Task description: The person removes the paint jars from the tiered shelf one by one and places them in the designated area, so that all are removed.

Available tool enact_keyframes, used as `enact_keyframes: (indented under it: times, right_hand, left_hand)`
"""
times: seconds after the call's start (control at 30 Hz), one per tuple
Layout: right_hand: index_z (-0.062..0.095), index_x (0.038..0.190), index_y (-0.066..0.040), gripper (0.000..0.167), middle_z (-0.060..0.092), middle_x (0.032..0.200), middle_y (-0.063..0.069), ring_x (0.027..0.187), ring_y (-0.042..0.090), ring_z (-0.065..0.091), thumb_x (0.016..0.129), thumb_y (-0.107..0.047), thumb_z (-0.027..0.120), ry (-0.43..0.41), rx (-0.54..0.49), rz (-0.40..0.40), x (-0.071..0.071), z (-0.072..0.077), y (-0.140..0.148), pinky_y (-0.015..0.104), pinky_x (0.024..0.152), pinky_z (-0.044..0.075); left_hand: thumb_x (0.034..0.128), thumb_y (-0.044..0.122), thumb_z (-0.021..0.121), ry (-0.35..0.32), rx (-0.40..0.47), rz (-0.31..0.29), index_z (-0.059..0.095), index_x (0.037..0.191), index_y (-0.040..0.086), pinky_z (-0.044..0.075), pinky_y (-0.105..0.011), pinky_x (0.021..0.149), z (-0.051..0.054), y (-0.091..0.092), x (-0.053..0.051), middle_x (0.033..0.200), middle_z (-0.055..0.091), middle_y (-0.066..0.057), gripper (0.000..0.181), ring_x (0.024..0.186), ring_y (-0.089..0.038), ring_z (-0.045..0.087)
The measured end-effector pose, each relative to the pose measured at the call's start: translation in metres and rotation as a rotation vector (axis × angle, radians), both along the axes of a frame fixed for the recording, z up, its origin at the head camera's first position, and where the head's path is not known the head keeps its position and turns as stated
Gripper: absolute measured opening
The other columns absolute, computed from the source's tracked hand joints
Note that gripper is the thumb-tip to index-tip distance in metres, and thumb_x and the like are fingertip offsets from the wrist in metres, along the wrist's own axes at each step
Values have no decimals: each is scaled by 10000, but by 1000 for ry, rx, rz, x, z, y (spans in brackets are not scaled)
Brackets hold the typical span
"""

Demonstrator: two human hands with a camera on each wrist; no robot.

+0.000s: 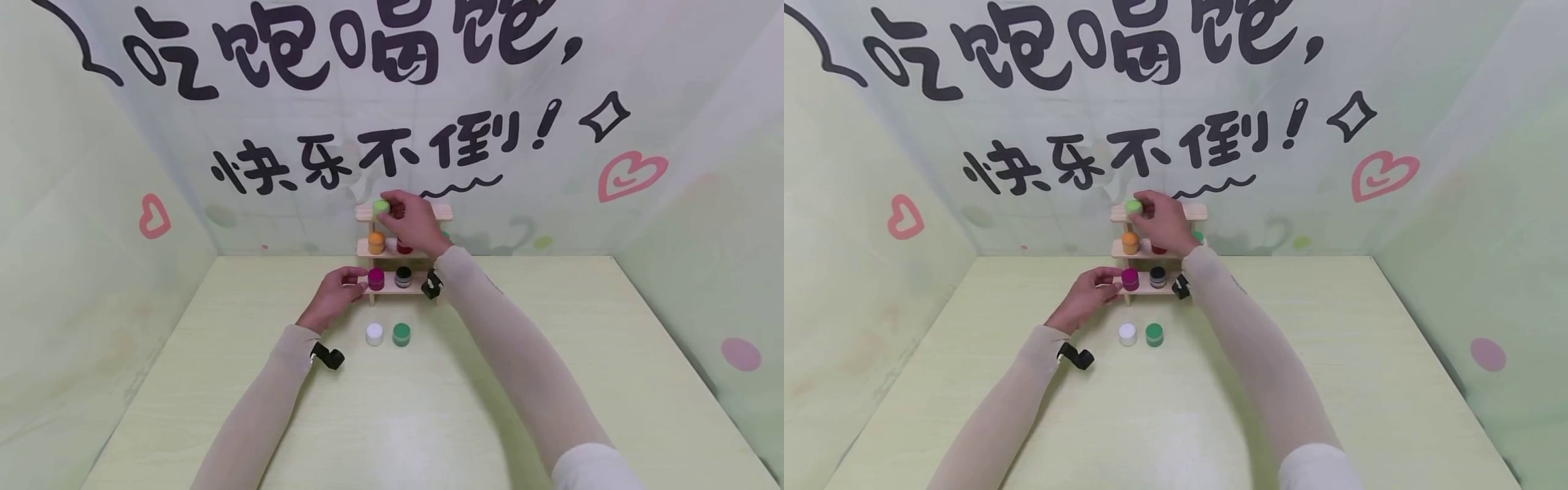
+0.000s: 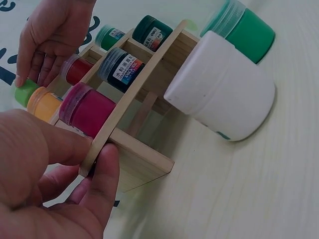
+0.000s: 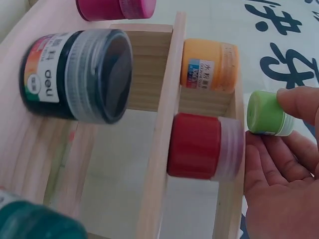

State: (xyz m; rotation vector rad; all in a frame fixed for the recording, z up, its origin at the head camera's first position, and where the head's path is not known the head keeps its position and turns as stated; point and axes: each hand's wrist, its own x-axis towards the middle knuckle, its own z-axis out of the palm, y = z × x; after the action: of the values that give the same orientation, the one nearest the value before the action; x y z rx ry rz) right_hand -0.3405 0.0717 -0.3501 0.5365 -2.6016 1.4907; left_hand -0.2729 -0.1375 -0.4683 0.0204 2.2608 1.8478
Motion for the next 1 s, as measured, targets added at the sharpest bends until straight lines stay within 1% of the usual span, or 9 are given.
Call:
enact_keyframes:
  times: [0.17,0.3,0.43,0.7,0.87,1.0]
  right_hand:
    - [608,1468,-102,496,699,1329,79,1174,223,685,1005,-215,745,-7,-9,-25,9,0,9,353,1069,592]
    - [606,1471,-93,505,695,1337,91,1174,237,696,1002,-211,752,-6,-19,-35,20,-3,16,369,1067,600]
    - [609,1463,-81,509,681,1362,99,1172,238,700,992,-201,760,-4,-58,-15,28,-9,22,362,1053,613]
    - [635,1419,-58,477,689,1304,121,1159,247,693,978,-170,775,33,-89,-3,45,-21,31,346,1034,622]
    - [665,1376,-47,444,688,1278,123,1155,258,686,962,-149,791,53,-111,17,58,-28,36,337,1012,631]
    - [677,1344,-35,413,696,1261,127,1155,263,691,958,-128,791,71,-115,43,65,-34,41,307,987,638]
  left_hand:
    - [1023,79,673,6,1,0,634,1384,64,632,-324,1004,-1,1,0,1265,513,-135,363,1092,-232,599]
    - [1020,83,679,8,-3,1,638,1382,69,636,-306,984,-3,1,-2,1261,508,-130,365,1085,-228,603]
    - [1023,101,685,0,-22,2,640,1390,94,634,-323,994,-4,0,-3,1263,505,-123,370,1090,-231,585]
    - [1023,93,684,-18,-9,8,641,1393,99,632,-334,1002,-1,0,-1,1253,494,-114,372,1107,-236,537]
    - [1025,85,680,-26,-6,12,641,1395,101,635,-323,993,-1,1,-1,1252,493,-113,372,1093,-232,549]
    - [1026,75,675,-30,-1,14,638,1400,99,634,-318,995,0,1,-1,1257,492,-116,377,1096,-231,552]
